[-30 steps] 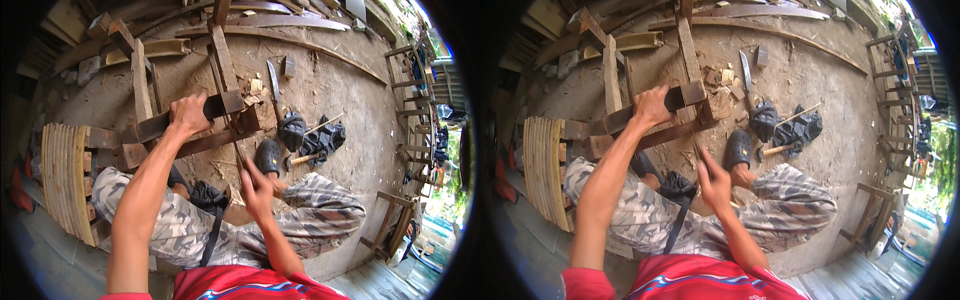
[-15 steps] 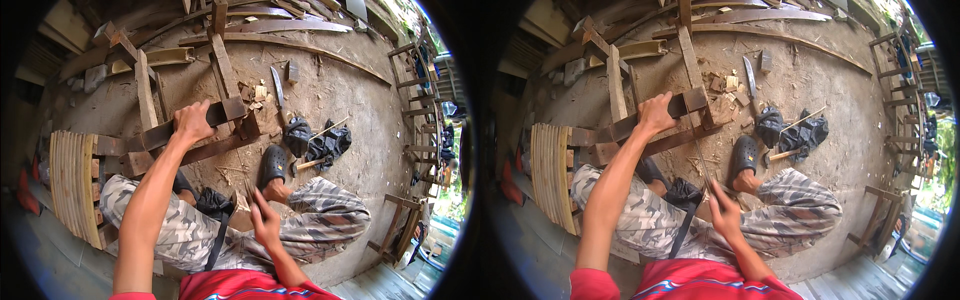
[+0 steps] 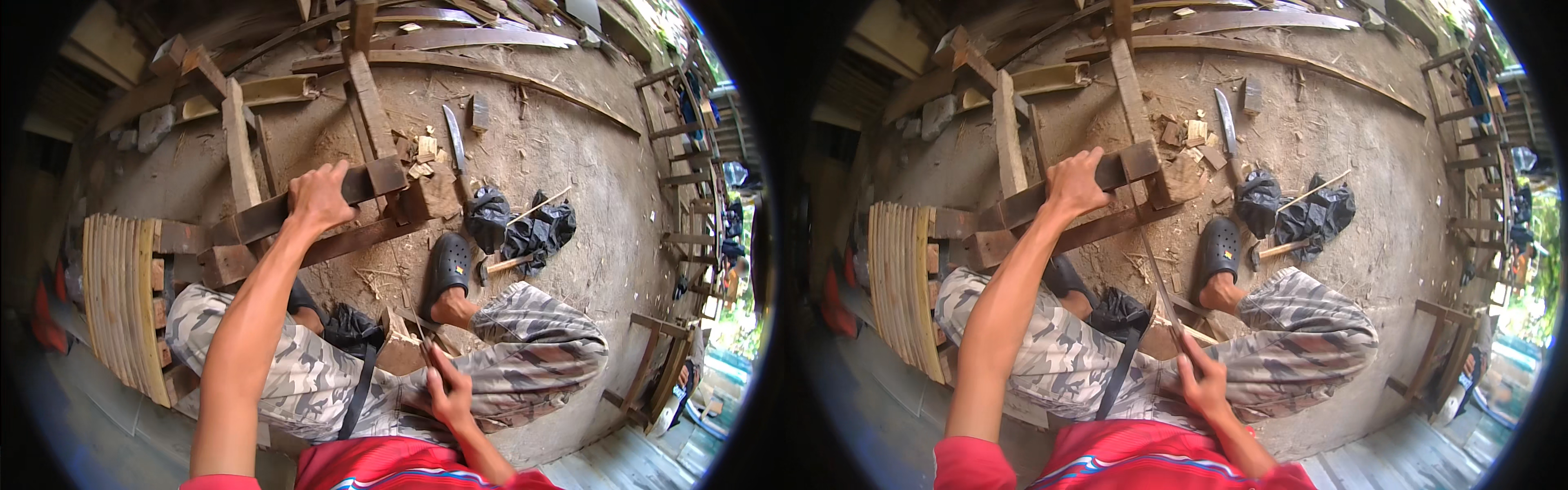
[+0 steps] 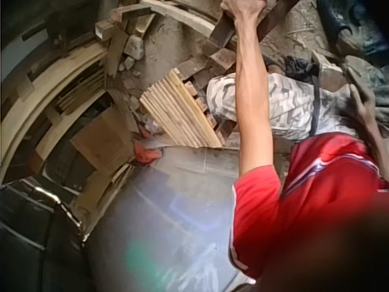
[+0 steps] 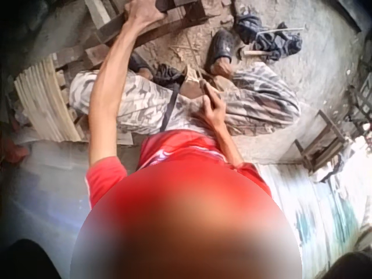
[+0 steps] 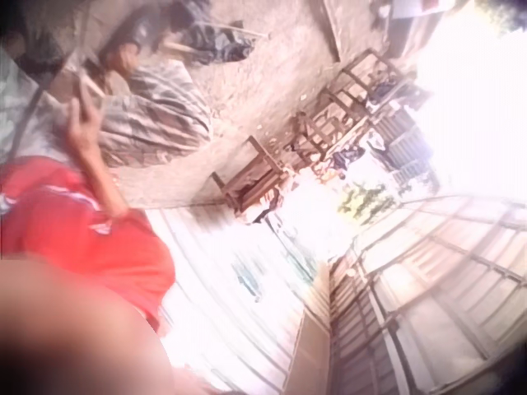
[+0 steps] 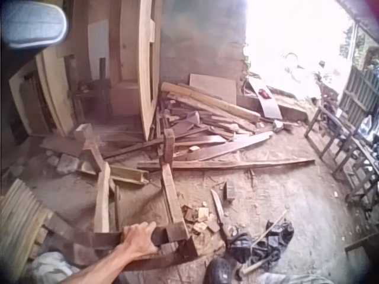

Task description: The person sits on the floor and uses a chisel and hammer to carve and shape a small wooden block. They repeatedly strike the chisel to remove wood shavings and refine the block's edges.

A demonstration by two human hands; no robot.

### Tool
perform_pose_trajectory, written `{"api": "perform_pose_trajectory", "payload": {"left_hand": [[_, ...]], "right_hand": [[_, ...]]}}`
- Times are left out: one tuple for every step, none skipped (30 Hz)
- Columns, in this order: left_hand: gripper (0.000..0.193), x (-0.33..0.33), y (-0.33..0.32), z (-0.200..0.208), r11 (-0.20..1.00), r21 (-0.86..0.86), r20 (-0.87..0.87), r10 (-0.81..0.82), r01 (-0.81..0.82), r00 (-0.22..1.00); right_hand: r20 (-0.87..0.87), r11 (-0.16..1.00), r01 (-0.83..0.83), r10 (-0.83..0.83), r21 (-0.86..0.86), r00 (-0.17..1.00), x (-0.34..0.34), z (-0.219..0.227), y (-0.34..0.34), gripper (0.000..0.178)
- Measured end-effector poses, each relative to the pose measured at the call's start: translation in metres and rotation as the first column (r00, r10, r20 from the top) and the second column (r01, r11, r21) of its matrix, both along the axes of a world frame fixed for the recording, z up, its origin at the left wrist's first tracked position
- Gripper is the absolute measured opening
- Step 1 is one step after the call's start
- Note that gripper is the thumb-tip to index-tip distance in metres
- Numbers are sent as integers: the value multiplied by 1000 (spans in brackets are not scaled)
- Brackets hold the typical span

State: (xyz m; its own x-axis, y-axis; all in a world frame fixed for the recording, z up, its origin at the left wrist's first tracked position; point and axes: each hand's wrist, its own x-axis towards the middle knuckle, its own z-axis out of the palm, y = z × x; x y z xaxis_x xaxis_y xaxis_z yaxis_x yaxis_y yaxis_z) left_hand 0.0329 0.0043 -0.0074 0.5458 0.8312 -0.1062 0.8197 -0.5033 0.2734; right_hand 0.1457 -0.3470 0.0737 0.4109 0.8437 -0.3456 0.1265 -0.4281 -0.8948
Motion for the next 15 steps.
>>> {"api": "perform_pose_trajectory", "payload": {"left_hand": [[55, -1, 1, 0, 1000, -1, 10, -2, 2, 1000], [56, -2, 0, -1, 1000, -23, -3, 5, -5, 1000], [57, -3, 0, -2, 999, -41, -13, 8, -9, 1000], [58, -3, 2, -2, 999, -37, -9, 15, -16, 1000], [59, -4, 2, -3, 999, -32, -18, 3, -4, 1000], [61, -5, 2, -3, 1000, -14, -19, -4, 3, 1000], [63, -5, 3, -3, 1000, 10, -30, -6, 6, 1000], [64, -5, 3, -3, 1000, -12, -33, -6, 5, 999], [65, -5, 4, -3, 999, -33, -48, -4, 3, 999], [66, -4, 4, -3, 999, -46, -64, -7, 4, 998], [68, -3, 5, -3, 998, -64, -70, 4, -9, 998], [71, -3, 4, -3, 996, -89, -76, 16, -23, 997], [74, -2, 5, -3, 995, -94, -66, 34, -40, 997], [74, -2, 3, -3, 993, -112, -76, 25, -33, 997], [74, -2, 3, -3, 993, -112, -75, 20, -28, 997]], "right_hand": [[-50, 982, 6, -16, -188, 999, -1, 3, -10, 43], [-81, 997, 18, -24, -81, 996, 0, 0, -11, 43], [-110, 998, 47, -52, -44, 993, 0, -8, -3, 43], [-142, 997, 66, -71, -34, 987, 0, -25, 20, 43], [-70, 995, 67, -62, 79, 996, 1, -45, 52, 43], [13, 973, 25, -29, 230, 1000, 1, -66, 81, 44], [-112, 983, 94, -78, 155, 991, 1, -81, 106, 44], [-186, 970, 99, -57, 221, 981, 0, -86, 112, 45], [-173, 981, 129, -103, 148, 980, -1, -89, 117, 47], [-149, 966, 116, -82, 233, 985, -2, -81, 105, 47], [-66, 978, 98, -87, 186, 994, -3, -69, 90, 48], [2, 995, 60, -60, 84, 998, -4, -47, 58, 46], [-60, 995, 54, -59, -83, 996, -5, -27, 34, 45], [-54, 988, 75, -84, -137, 995, -6, -9, 12, 46], [-90, 969, 113, -136, -218, 987, -4, 3, 6, 45]]}}
